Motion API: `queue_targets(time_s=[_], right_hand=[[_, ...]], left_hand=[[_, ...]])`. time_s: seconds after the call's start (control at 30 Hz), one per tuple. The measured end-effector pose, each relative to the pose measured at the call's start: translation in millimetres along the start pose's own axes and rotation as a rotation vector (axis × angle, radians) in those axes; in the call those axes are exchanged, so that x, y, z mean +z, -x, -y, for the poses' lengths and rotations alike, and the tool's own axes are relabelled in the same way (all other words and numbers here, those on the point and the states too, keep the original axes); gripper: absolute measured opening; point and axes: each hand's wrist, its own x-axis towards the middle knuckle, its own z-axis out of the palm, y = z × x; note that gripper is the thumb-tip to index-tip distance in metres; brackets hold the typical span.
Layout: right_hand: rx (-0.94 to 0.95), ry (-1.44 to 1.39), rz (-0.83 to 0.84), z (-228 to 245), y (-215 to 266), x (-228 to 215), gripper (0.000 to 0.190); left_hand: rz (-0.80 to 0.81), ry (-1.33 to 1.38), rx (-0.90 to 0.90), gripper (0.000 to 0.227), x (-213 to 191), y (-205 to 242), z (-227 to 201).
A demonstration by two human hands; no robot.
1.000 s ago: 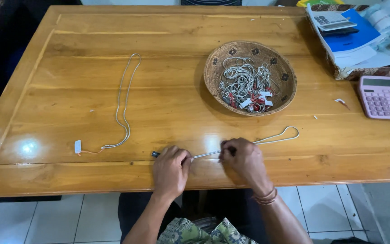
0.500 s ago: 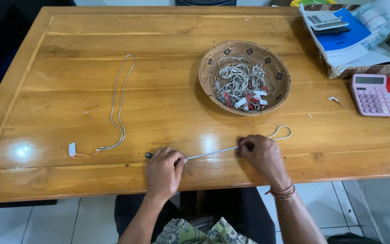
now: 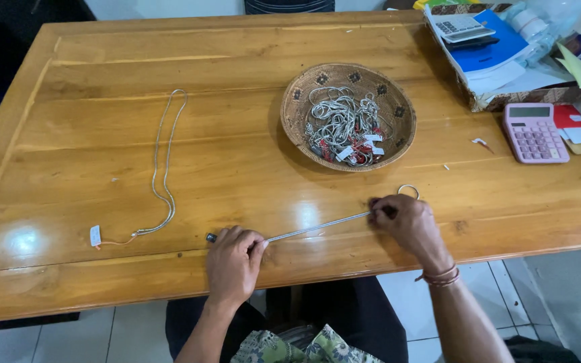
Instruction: Untangling and arranging necklaces from a basket onto a wooden table
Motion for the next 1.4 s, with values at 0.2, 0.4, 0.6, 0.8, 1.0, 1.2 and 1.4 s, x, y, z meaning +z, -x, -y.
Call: queue_targets(time_s=[0.2,0.4,0.6,0.8,1.0,1.2,1.4], right_hand=[[0.19,0.157,-0.018,-12,-13,-42,0.016],[0.067,-0.087,0.057,13,-7,-13,0.014],[0.14,0.142,-0.08,-59,-19,-47,0.017],[-0.19,-0.071,0.007,36,-4,-16,0.009],[-0.086,-0.032,-0.011,-7,-8,-25,0.01],[0.129,0.165,-0.054,-18,-20,-37,0.013],[-0.133,-0.12,0.067,31,-1,12,0.011]], left_hand=[[-0.016,-0.002,0.016,0.015,3,0,2],[-0.017,0.0,-0.024,0.013,7,3,6],[-0.023,0.012,0.026,0.014,6,1,6],[-0.015,-0.013,-0.022,0.013,11,3,9],[-0.028,-0.011,-0.004,0.011,10,4,9],[-0.024,-0.031,0.008,0.012,8,3,5],[-0.015,-0.014,-0.03,0.012,7,3,5]])
